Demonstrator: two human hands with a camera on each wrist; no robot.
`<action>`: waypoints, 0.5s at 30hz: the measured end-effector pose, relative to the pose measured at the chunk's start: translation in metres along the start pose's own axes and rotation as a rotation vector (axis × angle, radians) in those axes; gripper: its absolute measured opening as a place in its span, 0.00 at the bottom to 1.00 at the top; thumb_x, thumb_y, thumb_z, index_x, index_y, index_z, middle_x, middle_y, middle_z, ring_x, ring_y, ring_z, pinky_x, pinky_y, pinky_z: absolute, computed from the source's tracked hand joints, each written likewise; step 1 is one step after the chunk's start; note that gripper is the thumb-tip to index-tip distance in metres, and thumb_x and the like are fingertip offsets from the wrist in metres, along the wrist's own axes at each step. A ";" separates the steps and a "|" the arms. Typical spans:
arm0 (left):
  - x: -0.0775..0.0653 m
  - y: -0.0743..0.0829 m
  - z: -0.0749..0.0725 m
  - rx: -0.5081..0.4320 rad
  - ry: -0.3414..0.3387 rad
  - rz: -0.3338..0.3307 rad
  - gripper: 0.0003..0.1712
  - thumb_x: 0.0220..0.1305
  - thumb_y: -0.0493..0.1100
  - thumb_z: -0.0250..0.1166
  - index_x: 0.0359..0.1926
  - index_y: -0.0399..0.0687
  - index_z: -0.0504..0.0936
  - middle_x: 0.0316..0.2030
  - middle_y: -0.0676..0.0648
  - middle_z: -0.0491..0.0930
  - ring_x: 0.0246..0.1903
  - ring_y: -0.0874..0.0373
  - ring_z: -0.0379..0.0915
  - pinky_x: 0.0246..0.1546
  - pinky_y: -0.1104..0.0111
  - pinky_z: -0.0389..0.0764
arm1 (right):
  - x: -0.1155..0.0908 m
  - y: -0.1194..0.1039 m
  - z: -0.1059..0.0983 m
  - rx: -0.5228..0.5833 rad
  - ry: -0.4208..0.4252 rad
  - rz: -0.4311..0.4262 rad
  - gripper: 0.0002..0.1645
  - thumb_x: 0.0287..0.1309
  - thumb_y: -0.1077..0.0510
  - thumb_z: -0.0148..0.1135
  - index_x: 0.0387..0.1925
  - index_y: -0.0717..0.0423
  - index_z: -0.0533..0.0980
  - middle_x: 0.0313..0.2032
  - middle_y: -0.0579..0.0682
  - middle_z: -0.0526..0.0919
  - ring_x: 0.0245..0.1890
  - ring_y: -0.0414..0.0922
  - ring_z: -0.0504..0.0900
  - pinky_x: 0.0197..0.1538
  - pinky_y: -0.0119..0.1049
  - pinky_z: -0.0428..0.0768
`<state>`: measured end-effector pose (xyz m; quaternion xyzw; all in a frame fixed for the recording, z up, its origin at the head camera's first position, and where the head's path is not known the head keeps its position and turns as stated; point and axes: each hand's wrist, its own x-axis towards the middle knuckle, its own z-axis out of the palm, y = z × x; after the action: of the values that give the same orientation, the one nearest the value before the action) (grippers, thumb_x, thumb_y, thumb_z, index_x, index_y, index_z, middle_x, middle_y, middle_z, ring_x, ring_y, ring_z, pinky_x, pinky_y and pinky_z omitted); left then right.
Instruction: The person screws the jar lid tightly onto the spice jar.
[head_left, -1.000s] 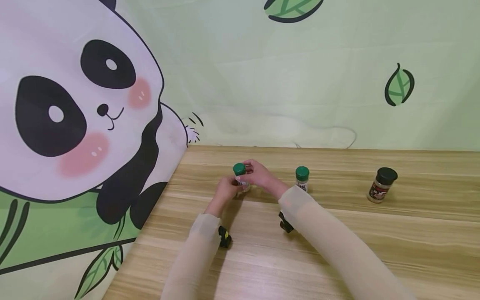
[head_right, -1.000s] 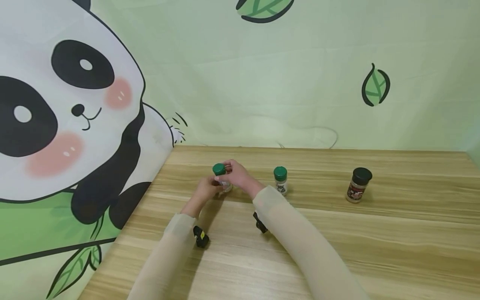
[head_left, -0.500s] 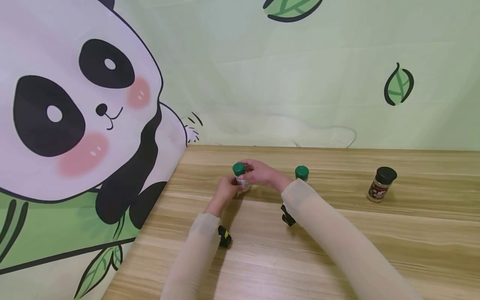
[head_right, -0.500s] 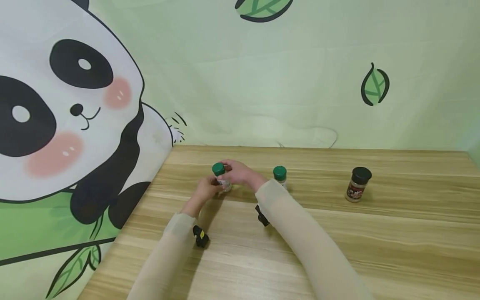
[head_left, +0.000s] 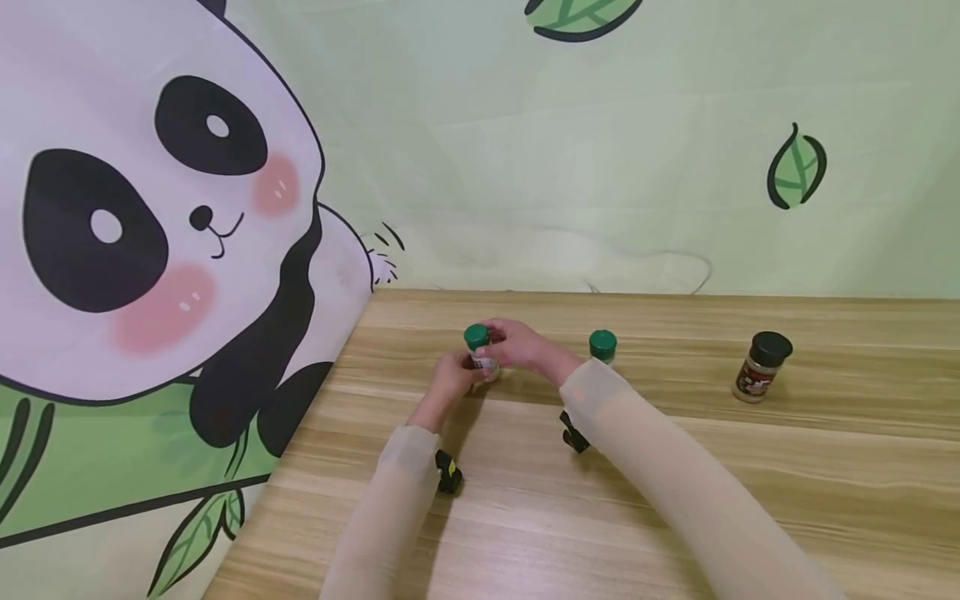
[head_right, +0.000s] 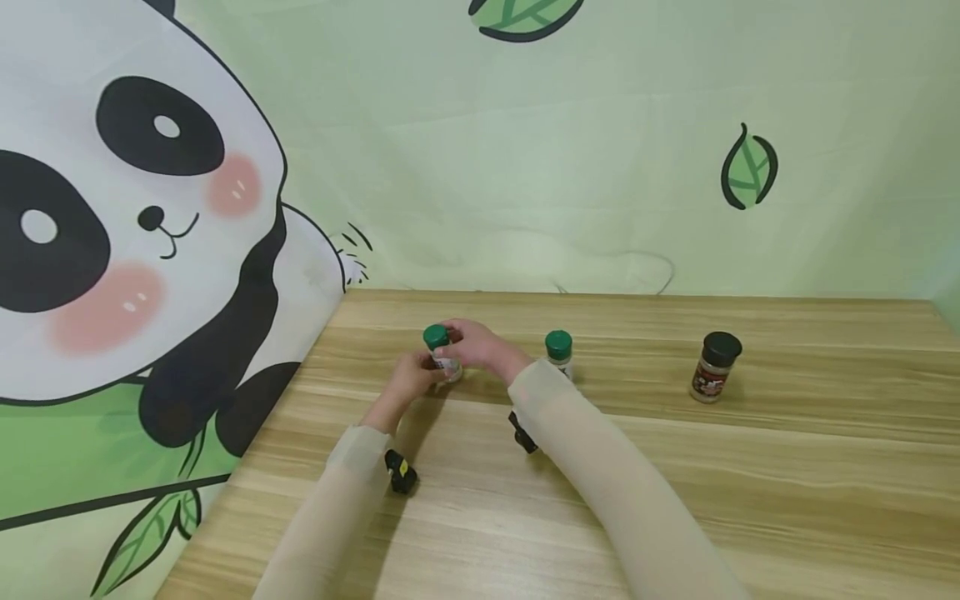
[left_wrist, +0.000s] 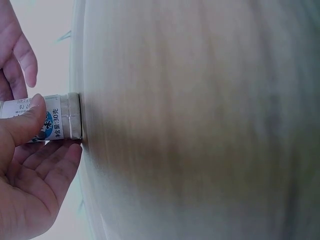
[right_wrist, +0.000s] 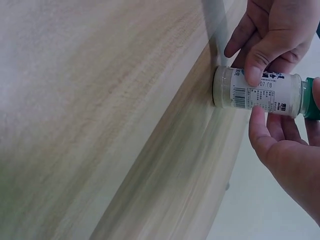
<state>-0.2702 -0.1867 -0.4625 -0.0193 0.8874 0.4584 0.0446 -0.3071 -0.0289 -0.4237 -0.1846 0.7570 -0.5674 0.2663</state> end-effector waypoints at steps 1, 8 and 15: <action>0.000 0.000 0.000 0.003 0.002 0.004 0.16 0.67 0.34 0.67 0.53 0.28 0.83 0.53 0.31 0.85 0.53 0.42 0.82 0.56 0.56 0.82 | 0.000 0.000 0.001 0.008 0.008 0.014 0.32 0.73 0.62 0.57 0.74 0.61 0.62 0.71 0.65 0.70 0.71 0.59 0.71 0.70 0.50 0.75; 0.000 0.001 -0.001 0.004 -0.003 0.000 0.17 0.67 0.34 0.67 0.54 0.29 0.82 0.55 0.31 0.84 0.56 0.40 0.81 0.59 0.55 0.82 | -0.001 -0.001 0.005 0.006 0.050 0.018 0.32 0.72 0.62 0.58 0.74 0.61 0.63 0.71 0.65 0.70 0.71 0.60 0.71 0.70 0.52 0.75; -0.001 0.001 -0.002 0.026 -0.006 0.008 0.16 0.67 0.36 0.68 0.53 0.31 0.84 0.52 0.32 0.86 0.51 0.43 0.82 0.53 0.58 0.83 | -0.002 0.000 0.006 -0.007 0.071 0.016 0.31 0.72 0.61 0.59 0.73 0.60 0.64 0.70 0.65 0.72 0.70 0.59 0.72 0.69 0.51 0.76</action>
<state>-0.2696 -0.1875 -0.4607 -0.0137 0.8932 0.4472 0.0458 -0.3019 -0.0325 -0.4246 -0.1593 0.7693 -0.5689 0.2433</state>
